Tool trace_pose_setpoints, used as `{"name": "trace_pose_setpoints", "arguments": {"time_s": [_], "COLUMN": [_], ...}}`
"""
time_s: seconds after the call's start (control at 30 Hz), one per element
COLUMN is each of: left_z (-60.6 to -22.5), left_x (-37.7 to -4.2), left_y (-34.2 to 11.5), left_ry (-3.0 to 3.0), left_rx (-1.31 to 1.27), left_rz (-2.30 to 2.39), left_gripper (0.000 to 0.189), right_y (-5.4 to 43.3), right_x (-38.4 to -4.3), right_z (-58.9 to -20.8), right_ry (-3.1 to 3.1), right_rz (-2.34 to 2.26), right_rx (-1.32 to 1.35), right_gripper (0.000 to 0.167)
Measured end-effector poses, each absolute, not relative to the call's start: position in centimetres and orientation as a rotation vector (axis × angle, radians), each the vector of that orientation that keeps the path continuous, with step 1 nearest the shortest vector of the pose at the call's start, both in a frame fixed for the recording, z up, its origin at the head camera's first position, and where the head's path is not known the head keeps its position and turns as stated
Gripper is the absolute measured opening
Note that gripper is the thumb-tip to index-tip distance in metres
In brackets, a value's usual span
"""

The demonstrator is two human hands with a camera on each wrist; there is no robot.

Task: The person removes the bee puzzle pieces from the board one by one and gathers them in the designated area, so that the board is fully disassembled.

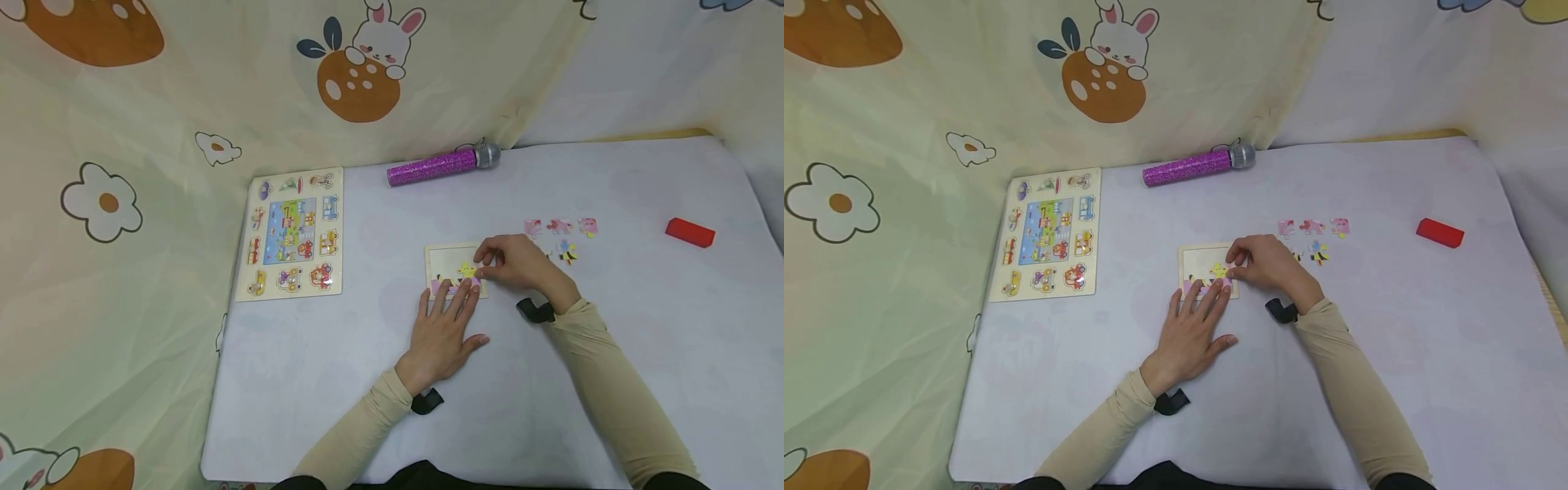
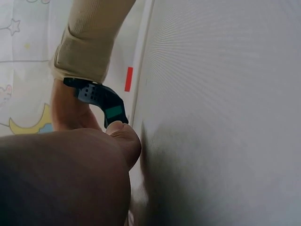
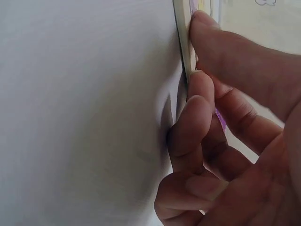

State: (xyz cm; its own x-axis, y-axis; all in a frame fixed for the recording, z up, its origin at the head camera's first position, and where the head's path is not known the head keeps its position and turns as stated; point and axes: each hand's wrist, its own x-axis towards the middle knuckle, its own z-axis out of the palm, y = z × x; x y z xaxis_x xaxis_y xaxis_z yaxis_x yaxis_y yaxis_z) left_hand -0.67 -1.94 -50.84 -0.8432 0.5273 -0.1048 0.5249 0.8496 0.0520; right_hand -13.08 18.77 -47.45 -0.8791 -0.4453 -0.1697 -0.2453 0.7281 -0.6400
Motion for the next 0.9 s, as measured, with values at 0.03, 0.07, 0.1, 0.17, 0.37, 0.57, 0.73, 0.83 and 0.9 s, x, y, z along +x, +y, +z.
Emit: {"name": "trace_pose_setpoints", "arguments": {"time_s": [0.03, 0.07, 0.1, 0.17, 0.37, 0.57, 0.73, 0.83, 0.9], "left_z": [-50.82, -50.78, -50.76, -50.72, -50.76, -50.86, -50.92, -50.94, -50.94], "left_x": [-0.67, -0.65, -0.63, -0.59, -0.6, -0.6, -0.59, -0.58, -0.58], "left_y": [-1.94, -1.95, -1.95, -1.96, -1.94, -1.97, -1.95, -1.96, -1.96], "left_ry": [2.907, 2.904, 2.901, 2.9, 2.903, 2.913, 2.912, 2.917, 2.922], "left_rx": [0.83, 0.829, 0.829, 0.828, 0.834, 0.839, 0.831, 0.824, 0.826], "left_rz": [0.032, 0.031, 0.031, 0.03, 0.027, 0.018, 0.021, 0.021, 0.024], "left_gripper": [0.086, 0.086, 0.086, 0.087, 0.087, 0.086, 0.087, 0.087, 0.087], "right_y": [18.76, 18.77, 18.75, 18.72, 18.5, 18.18, 18.3, 18.61, 18.89], "right_x": [-13.05, -13.01, -12.97, -12.9, -12.64, -12.28, -12.13, -12.2, -12.32], "right_z": [-47.43, -47.42, -47.39, -47.37, -47.44, -47.49, -47.46, -47.34, -47.31], "right_ry": [2.616, 2.613, 2.607, 2.598, 2.597, 2.609, 2.636, 2.643, 2.65], "right_rz": [-0.907, -0.91, -0.916, -0.931, -0.99, -1.029, -1.081, -1.141, -1.179], "right_rx": [-0.537, -0.535, -0.533, -0.522, -0.505, -0.545, -0.576, -0.554, -0.527], "right_gripper": [0.023, 0.024, 0.025, 0.027, 0.027, 0.02, 0.021, 0.022, 0.021]}}
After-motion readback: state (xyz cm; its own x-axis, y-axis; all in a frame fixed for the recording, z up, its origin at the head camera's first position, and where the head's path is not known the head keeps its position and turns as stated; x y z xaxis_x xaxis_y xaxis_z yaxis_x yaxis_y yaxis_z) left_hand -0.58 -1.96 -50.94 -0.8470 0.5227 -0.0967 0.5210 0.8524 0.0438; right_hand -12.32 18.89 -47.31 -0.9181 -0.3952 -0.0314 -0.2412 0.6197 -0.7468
